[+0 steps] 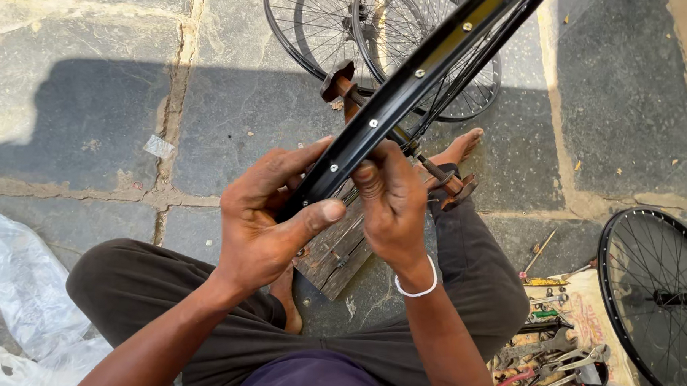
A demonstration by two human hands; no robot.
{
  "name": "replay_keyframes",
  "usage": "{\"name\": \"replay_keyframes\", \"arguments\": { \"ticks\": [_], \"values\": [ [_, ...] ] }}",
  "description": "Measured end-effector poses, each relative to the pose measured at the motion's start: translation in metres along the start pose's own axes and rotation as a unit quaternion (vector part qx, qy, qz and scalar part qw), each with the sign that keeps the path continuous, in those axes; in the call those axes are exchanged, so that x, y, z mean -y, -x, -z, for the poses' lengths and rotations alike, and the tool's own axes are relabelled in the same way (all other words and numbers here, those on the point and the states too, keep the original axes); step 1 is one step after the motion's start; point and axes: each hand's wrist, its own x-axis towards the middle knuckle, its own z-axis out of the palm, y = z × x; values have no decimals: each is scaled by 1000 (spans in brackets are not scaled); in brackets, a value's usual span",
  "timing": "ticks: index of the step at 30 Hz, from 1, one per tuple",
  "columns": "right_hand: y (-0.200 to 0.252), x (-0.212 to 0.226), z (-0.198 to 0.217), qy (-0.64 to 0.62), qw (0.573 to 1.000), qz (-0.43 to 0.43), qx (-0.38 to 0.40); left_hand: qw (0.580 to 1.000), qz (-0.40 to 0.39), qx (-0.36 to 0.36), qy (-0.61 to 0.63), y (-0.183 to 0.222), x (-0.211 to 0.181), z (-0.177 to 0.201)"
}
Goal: The person tightens spokes on a bicycle wheel with a small tool while it is mounted on a stand.
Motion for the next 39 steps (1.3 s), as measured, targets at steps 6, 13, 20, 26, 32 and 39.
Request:
{"name": "replay_keyframes", "arguments": {
  "ticks": [6, 13, 20, 26, 32, 39],
  "values": [
    [9, 2, -4, 53, 994, 50, 87, 970, 195, -18, 141, -2, 21, 20],
    [27, 14, -16, 138, 988, 26, 68, 929, 337, 40, 146, -6, 16, 28],
    [22, 24, -28, 174, 984, 1, -42, 934, 348, -24, 75, -23, 3, 17],
    [6, 16, -7, 123, 980, -47, -149, 983, -106, -13, -147, 10, 4, 28],
    [33, -11, -16, 216, 953, 196, -77, 975, -68, 35, -211, 28, 15, 20],
    [-6, -3, 17, -14, 993, 40, 109, 999, -23, 6, -45, 15, 9, 3]
  ]
}}
